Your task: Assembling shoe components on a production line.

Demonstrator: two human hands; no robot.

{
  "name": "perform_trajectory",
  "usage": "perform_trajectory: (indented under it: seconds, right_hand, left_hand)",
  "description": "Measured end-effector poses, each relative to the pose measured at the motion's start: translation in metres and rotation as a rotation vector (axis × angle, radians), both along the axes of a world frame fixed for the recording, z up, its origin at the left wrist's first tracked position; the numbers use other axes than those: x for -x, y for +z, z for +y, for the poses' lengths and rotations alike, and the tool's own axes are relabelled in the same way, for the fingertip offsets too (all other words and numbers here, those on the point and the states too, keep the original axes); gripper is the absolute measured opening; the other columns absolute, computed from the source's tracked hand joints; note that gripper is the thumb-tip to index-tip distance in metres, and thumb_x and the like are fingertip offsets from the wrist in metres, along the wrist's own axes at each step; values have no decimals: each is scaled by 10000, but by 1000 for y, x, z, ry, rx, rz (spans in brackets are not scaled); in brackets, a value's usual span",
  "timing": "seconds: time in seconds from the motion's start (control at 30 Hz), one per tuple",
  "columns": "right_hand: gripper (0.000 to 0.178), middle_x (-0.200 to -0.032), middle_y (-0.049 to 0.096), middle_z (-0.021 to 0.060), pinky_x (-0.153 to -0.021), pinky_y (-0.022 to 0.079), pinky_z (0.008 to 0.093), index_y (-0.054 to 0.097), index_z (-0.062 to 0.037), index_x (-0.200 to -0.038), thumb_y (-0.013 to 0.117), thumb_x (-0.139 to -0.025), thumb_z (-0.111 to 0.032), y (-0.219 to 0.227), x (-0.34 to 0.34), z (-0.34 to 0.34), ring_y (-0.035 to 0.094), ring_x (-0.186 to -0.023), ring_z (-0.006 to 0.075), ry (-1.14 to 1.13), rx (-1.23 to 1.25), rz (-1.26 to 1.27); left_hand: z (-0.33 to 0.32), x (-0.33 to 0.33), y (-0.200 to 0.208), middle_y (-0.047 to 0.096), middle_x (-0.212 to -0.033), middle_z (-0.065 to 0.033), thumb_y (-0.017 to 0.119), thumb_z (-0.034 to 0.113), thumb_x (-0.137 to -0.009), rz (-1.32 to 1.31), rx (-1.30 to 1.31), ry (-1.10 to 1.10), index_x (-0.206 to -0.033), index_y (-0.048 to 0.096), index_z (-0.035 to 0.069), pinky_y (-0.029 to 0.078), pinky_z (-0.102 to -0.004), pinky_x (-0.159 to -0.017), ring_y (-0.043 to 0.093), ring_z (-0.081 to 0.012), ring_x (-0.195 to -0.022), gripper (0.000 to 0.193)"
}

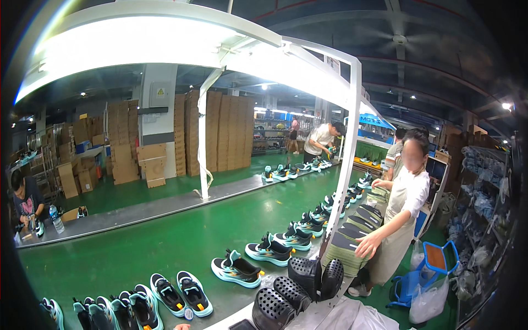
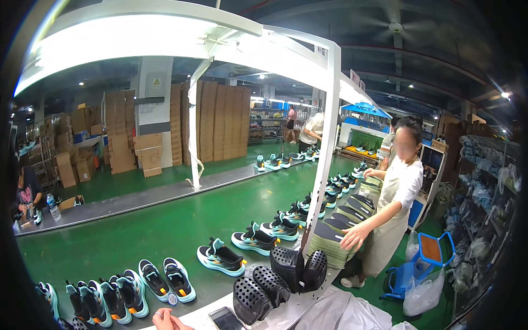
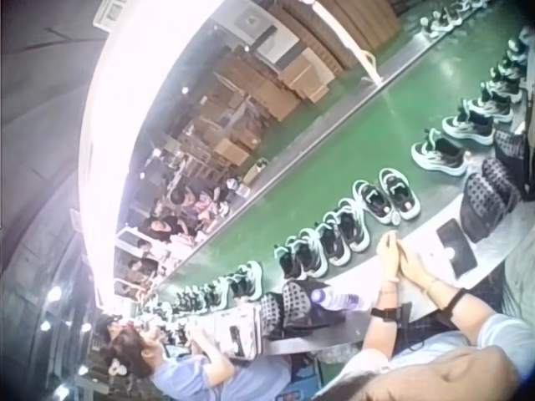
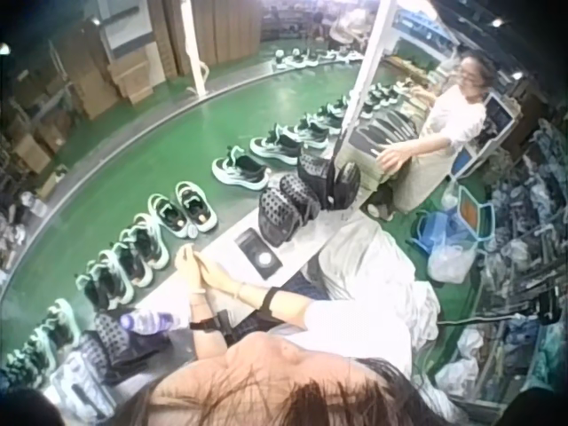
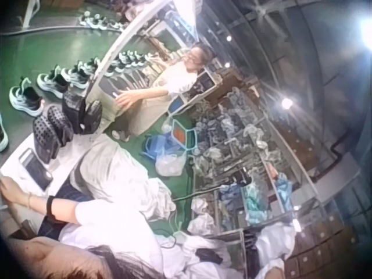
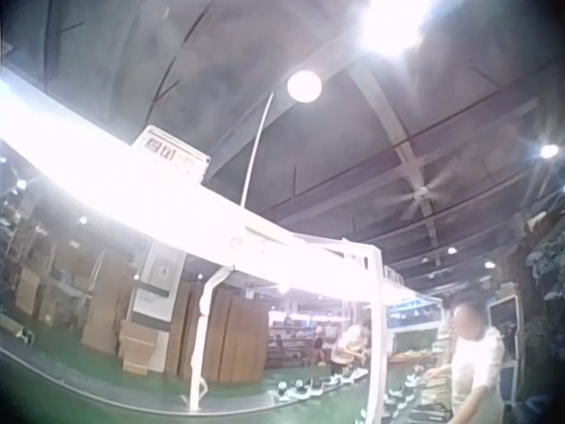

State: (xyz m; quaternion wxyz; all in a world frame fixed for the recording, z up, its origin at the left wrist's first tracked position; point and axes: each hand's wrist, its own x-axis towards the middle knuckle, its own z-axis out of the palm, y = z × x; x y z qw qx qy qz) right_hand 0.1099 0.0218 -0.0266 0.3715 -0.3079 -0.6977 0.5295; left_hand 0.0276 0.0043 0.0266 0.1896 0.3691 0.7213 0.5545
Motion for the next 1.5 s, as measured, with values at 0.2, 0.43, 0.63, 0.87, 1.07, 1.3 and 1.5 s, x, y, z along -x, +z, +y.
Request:
perform_trajectory:
  seconds: [0.2,0.43,0.63,0.87,1.07,1.3,1.5]
  right_hand:
    - [373,-1156,581,235,-892,457,398,479,-25,-1276,446,-924,-143,-5,-4,4,569,-1076,357,-10,-39,7]
    - [366,-1140,589,232,-876,464,401,485,-30,-1268,452,-925,-153,-7,-8,5,573,-1061,364,-19,-51,31]
    - [364,-1124,597,231,-864,472,397,486,-41,-1269,458,-928,-164,-1,-4,1,586,-1044,361,-7,-27,28]
    - [370,-1135,593,231,-864,474,392,481,-56,-1280,450,-937,-193,11,-7,-3,588,-1048,351,24,65,-45]
    - [375,-1146,590,228,-874,469,391,478,-59,-1285,448,-939,-199,7,-7,-3,582,-1060,350,20,60,-70]
    - [380,-1159,586,225,-886,463,391,474,-63,-1291,447,-940,-207,2,-4,0,575,-1075,349,26,50,-112]
    - [395,-1216,554,228,-949,429,391,454,-66,-1313,430,-936,-182,-38,9,-7,534,-1144,350,1,-34,-122]
  left_hand:
    - [3,1,-14,632,-984,-149,498,206,-915,38,19,7,-972,644,9,431,-353,-838,574,-273,-916,252]
    - [9,1,-30,631,-980,-147,498,222,-921,83,-3,37,-981,639,9,430,-354,-847,574,-276,-921,262]
    - [3,3,-23,626,-1015,-158,488,244,-925,162,42,49,-992,637,16,424,-367,-861,571,-301,-944,280]
    - [-4,5,-16,622,-1027,-159,494,254,-919,115,83,28,-1002,638,21,419,-373,-868,565,-303,-960,286]
    - [-4,3,-12,629,-1012,-153,507,238,-916,48,48,30,-985,647,23,427,-358,-845,571,-284,-930,266]
    - [-5,4,-8,642,-937,-155,509,223,-915,57,5,42,-976,649,13,434,-342,-800,579,-265,-872,260]
    - [-14,5,-8,642,-916,-159,531,233,-910,-70,-65,43,-976,627,-36,446,-350,-786,579,-260,-848,293]
